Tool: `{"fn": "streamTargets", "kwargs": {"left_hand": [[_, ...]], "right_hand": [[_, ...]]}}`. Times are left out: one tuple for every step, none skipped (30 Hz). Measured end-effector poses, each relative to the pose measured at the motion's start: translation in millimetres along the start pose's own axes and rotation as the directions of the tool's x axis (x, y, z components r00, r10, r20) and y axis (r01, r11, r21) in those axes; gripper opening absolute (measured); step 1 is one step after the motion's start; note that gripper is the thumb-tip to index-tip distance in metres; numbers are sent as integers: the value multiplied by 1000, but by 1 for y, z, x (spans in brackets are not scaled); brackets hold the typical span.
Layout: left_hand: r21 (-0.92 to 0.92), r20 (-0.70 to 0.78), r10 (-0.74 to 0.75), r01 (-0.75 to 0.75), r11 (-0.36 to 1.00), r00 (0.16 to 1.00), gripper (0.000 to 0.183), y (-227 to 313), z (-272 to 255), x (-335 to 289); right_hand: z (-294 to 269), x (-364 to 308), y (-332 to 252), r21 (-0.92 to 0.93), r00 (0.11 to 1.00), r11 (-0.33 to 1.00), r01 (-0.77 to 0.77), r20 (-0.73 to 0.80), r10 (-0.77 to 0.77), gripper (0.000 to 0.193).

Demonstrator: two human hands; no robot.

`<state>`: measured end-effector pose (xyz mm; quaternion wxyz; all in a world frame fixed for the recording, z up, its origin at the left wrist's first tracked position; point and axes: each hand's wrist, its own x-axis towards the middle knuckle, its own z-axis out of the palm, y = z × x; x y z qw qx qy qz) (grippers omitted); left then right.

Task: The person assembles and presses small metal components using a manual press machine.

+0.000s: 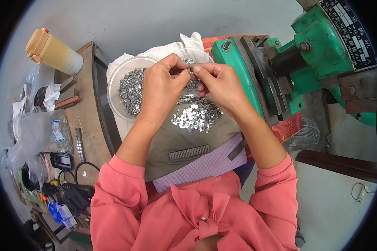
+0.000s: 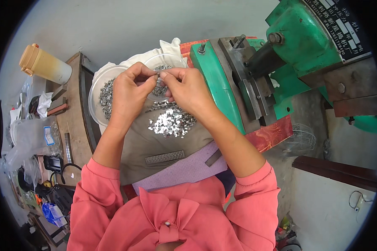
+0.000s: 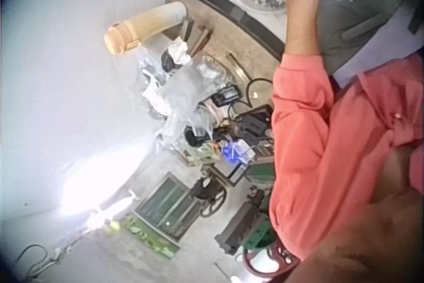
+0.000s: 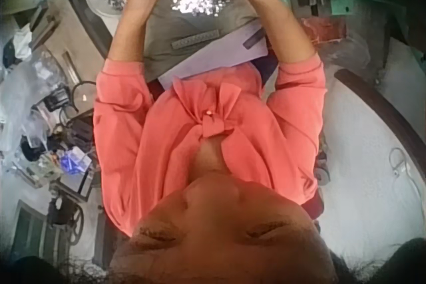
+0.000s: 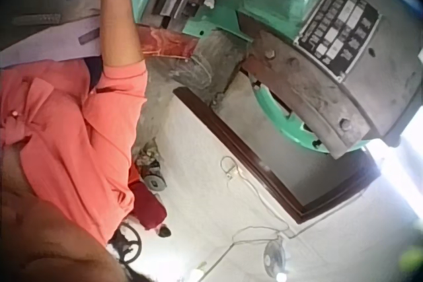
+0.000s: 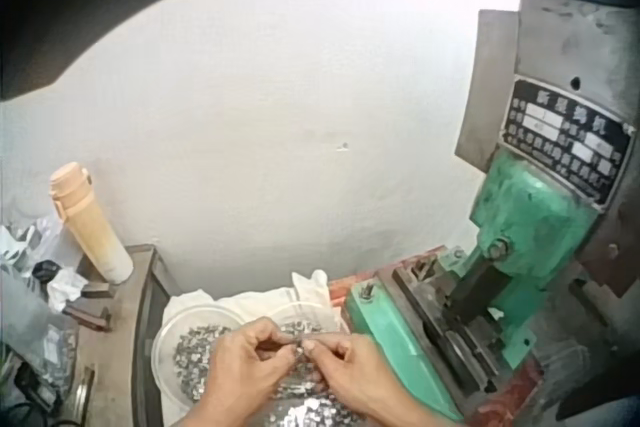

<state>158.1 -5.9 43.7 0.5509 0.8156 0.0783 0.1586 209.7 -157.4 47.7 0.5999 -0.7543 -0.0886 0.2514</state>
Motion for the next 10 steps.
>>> {"fn": "streamTargets", "kwargs": {"left_hand": [[0,-1,-3,3,1000,1000,12,-1,-1,0],[-42,4,-24,24,999,1000,12,-2,-2,1],[-83,9,-45,46,995,999,11,-2,-3,1],[-84,10,-48,48,995,999,11,-2,-3,0],[-211,30,-71,76,974,997,11,-2,-3,0],[-334,53,-92,105,937,994,10,-1,-3,-1],[-334,52,-96,108,936,994,10,1,-4,-2],[-389,66,-114,131,912,991,9,4,-4,-3],[-442,80,-131,153,884,988,9,5,-4,-4],[-438,86,-113,140,888,990,14,3,-5,-6]], "right_hand": [[3,-1,-2,-1,1000,1000,-2,2,2,27],[6,-3,-5,81,1000,997,-6,-14,7,25],[8,-4,-6,163,999,987,-8,-30,13,23],[7,-4,-5,162,999,987,-10,-30,15,23],[5,-3,-3,310,999,950,-36,-11,41,25],[3,-2,0,451,998,890,-62,12,64,28],[1,-1,3,543,994,833,-106,68,83,31],[1,-1,6,542,994,833,-111,71,86,31],[1,1,8,561,991,817,-132,91,97,33],[1,1,10,581,988,800,-154,111,109,35]]}}
